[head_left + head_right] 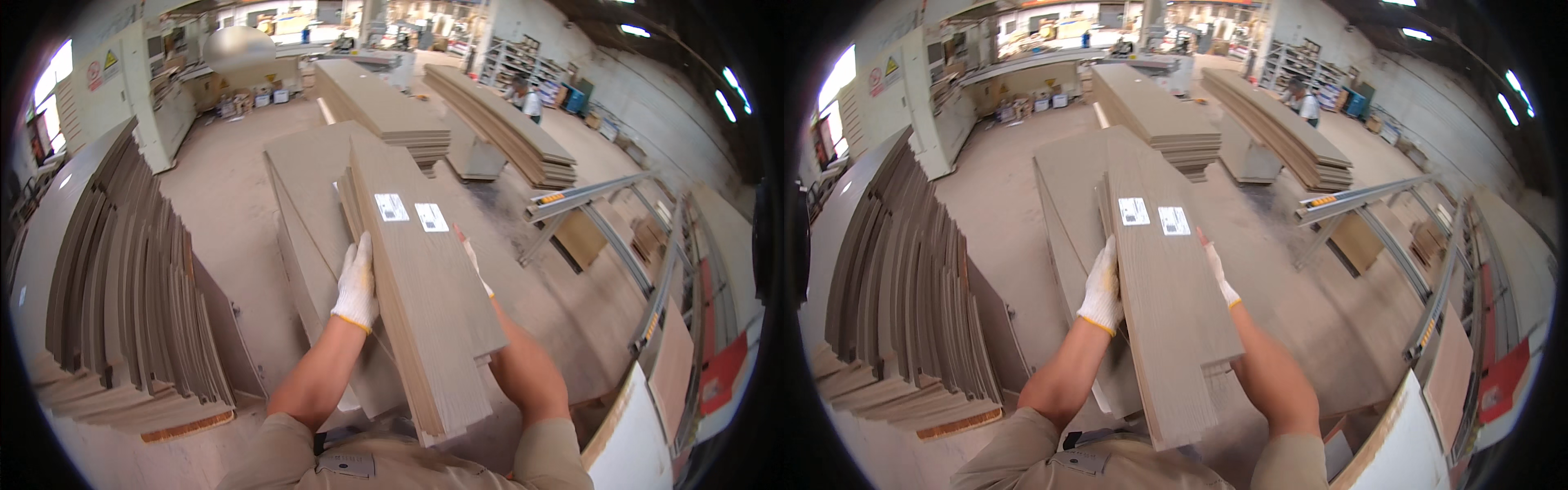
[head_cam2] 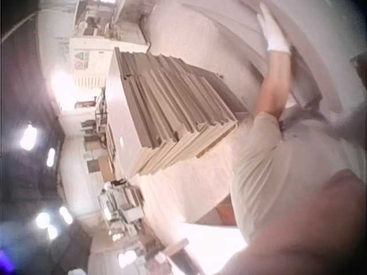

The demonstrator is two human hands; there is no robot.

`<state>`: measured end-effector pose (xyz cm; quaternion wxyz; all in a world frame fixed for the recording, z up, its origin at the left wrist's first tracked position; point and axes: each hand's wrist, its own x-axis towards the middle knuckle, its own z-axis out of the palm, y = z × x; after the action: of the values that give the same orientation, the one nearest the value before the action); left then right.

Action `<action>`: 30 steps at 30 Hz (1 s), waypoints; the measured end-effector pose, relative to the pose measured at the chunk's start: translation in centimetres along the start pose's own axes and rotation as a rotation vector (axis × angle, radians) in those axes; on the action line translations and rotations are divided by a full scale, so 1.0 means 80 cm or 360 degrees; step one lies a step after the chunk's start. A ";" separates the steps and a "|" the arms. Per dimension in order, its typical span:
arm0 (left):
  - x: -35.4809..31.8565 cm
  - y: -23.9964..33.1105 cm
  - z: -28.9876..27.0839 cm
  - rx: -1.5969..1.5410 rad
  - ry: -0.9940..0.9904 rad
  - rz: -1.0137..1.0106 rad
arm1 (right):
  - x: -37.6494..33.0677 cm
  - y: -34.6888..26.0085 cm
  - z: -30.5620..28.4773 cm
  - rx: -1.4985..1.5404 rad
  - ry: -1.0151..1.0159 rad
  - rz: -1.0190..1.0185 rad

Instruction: The person repeatedly picks up large flat boards from a conveyor and stacks them on a nearby pile. The person handles each board one at a time, aligning edges before placing it on the stack. The process continues throughout the clip.

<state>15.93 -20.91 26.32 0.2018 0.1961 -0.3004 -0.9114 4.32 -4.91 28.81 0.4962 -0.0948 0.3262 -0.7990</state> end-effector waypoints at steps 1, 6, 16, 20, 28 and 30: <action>0.016 -0.009 0.010 -0.0034 -0.0079 -0.0008 | 0.007 -0.018 -0.010 -0.0027 0.0010 0.0013; 0.105 -0.009 0.002 -0.0032 -0.0042 0.0117 | 0.108 -0.070 -0.033 -0.0033 -0.0220 0.0212; 0.186 0.001 0.000 -0.0328 -0.0034 0.0386 | 0.208 -0.092 -0.019 -0.0380 -0.0142 0.0235; 0.212 0.000 -0.039 -0.0051 0.0217 0.0639 | 0.241 -0.078 -0.045 -0.0423 -0.0288 0.0198; 0.192 0.028 -0.056 0.1554 0.0796 0.0932 | 0.226 -0.111 -0.034 -0.2449 0.0089 -0.0360; 0.208 0.027 -0.082 0.1456 0.0699 0.1026 | 0.218 -0.135 -0.029 -0.2557 0.0155 -0.0085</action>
<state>5.59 -33.67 18.91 0.4206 0.3458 -0.6576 -0.5207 -13.18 -15.63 30.69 0.2423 -0.3954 0.8201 -0.3352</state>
